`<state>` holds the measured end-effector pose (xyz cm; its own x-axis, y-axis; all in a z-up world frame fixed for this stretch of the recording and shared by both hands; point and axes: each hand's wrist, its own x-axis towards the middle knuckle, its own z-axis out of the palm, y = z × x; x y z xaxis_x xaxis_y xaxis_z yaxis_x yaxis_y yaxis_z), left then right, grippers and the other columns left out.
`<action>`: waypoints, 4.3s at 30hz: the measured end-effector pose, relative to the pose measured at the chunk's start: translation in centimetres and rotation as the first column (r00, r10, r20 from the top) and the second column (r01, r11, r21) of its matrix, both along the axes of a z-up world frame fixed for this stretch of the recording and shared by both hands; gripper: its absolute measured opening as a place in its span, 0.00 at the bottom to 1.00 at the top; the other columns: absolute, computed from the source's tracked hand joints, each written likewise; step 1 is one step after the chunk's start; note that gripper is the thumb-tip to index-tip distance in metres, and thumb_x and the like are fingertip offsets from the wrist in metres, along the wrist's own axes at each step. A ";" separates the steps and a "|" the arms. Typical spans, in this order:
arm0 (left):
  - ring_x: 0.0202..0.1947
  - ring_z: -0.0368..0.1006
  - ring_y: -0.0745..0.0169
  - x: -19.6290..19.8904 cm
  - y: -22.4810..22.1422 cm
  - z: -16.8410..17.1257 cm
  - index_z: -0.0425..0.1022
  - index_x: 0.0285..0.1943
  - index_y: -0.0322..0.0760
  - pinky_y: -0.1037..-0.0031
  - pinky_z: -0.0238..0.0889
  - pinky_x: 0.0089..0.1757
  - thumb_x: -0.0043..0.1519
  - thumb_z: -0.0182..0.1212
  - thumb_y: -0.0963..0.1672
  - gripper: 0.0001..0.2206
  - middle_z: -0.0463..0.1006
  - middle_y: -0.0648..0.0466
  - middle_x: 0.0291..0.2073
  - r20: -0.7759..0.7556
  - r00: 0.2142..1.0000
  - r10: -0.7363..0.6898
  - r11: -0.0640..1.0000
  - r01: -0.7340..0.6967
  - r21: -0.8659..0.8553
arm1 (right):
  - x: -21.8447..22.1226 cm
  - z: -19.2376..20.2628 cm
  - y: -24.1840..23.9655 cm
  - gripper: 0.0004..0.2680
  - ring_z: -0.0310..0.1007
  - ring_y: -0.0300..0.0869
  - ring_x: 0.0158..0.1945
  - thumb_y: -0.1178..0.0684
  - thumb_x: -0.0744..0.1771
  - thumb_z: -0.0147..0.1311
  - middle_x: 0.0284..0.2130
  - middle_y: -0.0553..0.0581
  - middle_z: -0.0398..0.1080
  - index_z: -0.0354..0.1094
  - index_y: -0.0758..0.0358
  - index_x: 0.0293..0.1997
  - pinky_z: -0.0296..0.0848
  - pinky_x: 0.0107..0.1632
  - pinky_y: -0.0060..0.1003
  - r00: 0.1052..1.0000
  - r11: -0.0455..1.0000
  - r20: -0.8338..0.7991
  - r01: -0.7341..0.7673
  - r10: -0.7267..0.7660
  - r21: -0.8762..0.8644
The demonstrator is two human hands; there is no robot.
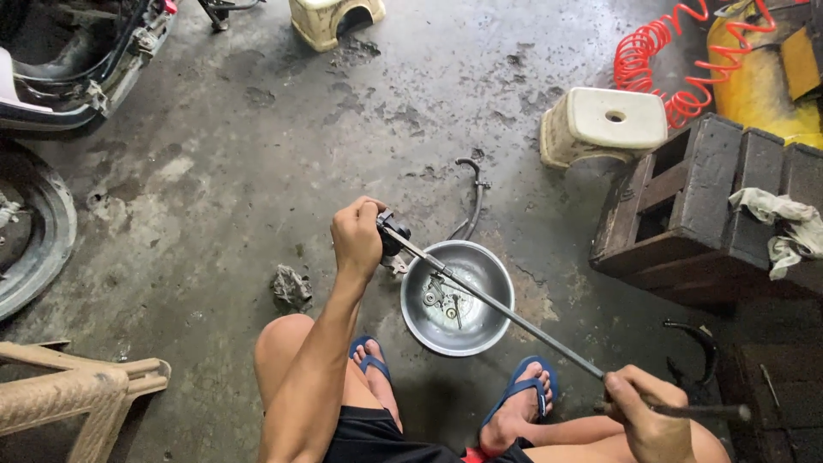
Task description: The person is using a metal rod to apply leverage and tighten or loosen a mechanical component from a motorcycle.
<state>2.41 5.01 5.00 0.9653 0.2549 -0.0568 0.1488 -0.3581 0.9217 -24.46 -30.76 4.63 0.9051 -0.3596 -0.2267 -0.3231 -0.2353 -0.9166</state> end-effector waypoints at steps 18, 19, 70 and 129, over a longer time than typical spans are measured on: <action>0.32 0.71 0.59 -0.9 0.3 2.3 0.78 0.26 0.39 0.67 0.60 0.37 0.59 0.43 0.50 0.19 0.80 0.54 0.26 -0.125 0.987 -0.102 0.995 0.099 -0.031 | 2.7 5.5 0.3 0.06 0.52 0.43 0.17 0.55 0.65 0.52 0.16 0.57 0.59 0.68 0.68 0.30 0.56 0.26 0.39 0.604 0.551 0.350 -0.180 0.716 -0.815; 0.33 0.73 0.58 -0.7 0.3 2.3 0.79 0.26 0.39 0.66 0.61 0.39 0.59 0.43 0.50 0.20 0.81 0.54 0.26 -0.143 0.985 -0.099 0.995 0.097 -0.023 | 2.6 5.8 0.7 0.06 0.55 0.43 0.16 0.55 0.65 0.52 0.16 0.57 0.62 0.70 0.68 0.32 0.58 0.26 0.38 0.631 0.555 0.342 -0.172 0.697 -0.814; 0.22 0.61 0.62 1.3 -0.7 -1.2 0.66 0.18 0.40 0.66 0.54 0.30 0.58 0.46 0.46 0.14 0.68 0.57 0.15 -0.033 0.989 -0.143 0.983 0.146 0.110 | 0.6 2.4 -1.7 0.15 0.59 0.37 0.15 0.54 0.65 0.55 0.16 0.47 0.71 0.66 0.66 0.57 0.57 0.23 0.41 0.618 0.434 0.048 -0.493 0.785 -0.754; 0.36 0.75 0.31 -1.4 -5.0 -1.9 0.74 0.30 0.42 0.52 0.67 0.42 0.67 0.45 0.49 0.16 0.77 0.42 0.25 0.252 0.967 -0.041 0.994 0.014 0.106 | 15.5 1.7 2.5 0.10 0.74 0.53 0.28 0.43 0.70 0.48 0.20 0.58 0.71 0.70 0.52 0.35 0.73 0.34 0.44 0.811 0.606 -0.097 -0.504 0.576 -0.615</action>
<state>1.01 0.00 3.08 0.9514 0.2198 0.2158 -0.0964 -0.4529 0.8863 -8.96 -28.25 6.34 0.9828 0.1795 -0.0443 0.1274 -0.8311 -0.5414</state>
